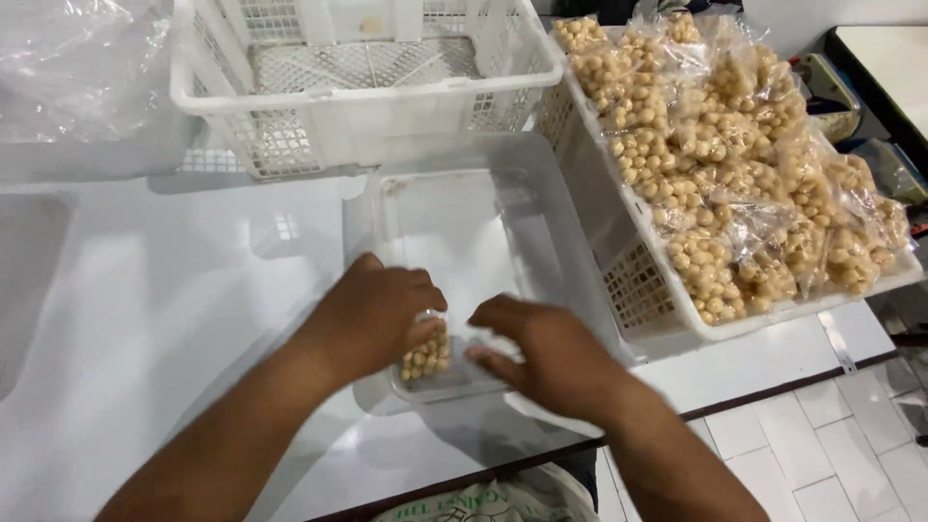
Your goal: The person is sorting and packing whole spices from a large tray into individual plastic bags and containers.
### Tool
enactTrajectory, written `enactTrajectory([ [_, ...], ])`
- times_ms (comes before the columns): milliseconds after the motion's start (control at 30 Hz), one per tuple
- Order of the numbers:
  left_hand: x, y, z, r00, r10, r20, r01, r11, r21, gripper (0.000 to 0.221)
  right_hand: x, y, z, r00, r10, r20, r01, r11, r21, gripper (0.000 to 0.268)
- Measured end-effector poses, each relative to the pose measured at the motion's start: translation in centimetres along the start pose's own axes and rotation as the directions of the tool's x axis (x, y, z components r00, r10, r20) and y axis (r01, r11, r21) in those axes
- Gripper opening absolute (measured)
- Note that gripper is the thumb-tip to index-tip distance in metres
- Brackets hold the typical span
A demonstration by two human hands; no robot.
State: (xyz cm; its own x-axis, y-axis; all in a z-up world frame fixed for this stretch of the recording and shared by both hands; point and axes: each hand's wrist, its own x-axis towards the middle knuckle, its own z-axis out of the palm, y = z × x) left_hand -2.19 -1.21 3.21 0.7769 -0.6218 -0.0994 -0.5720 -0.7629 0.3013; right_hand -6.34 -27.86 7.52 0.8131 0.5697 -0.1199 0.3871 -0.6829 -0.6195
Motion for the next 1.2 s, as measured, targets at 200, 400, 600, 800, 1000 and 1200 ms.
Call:
enactTrajectory([
  [200,2.2,0.1,6.6,0.994,0.031,0.104,-0.055,0.971,0.234,0.018,-6.0,4.0,-8.4,0.898,0.079,-0.433,-0.092,0.996,-0.01,0.04],
  [400,2.4,1.9,4.7,0.937,-0.031,0.347,-0.05,0.973,0.224,0.048,-8.1,9.4,-13.8,0.813,0.144,-0.564,-0.403,0.838,-0.367,0.042],
  [600,2.1,0.0,5.9,0.979,0.044,0.197,-0.073,0.987,0.141,0.031,-3.9,11.5,-14.5,0.866,0.188,-0.464,-0.435,0.742,-0.511,0.072],
  [800,1.3,-1.6,3.4,0.997,-0.014,0.078,0.007,0.997,0.082,0.042,-1.9,14.4,-14.4,0.817,0.132,-0.561,-0.51,0.619,-0.597,0.011],
  [1000,0.9,-1.6,0.2,0.994,-0.056,-0.096,0.053,0.998,-0.032,0.033,-5.0,8.5,-12.6,0.666,-0.14,-0.733,-0.23,0.896,-0.38,0.013],
  [1200,1.5,1.5,0.2,0.931,0.018,-0.364,-0.166,0.91,-0.381,0.051,-4.2,6.3,-7.0,0.724,-0.249,-0.643,0.126,0.965,-0.231,0.01],
])
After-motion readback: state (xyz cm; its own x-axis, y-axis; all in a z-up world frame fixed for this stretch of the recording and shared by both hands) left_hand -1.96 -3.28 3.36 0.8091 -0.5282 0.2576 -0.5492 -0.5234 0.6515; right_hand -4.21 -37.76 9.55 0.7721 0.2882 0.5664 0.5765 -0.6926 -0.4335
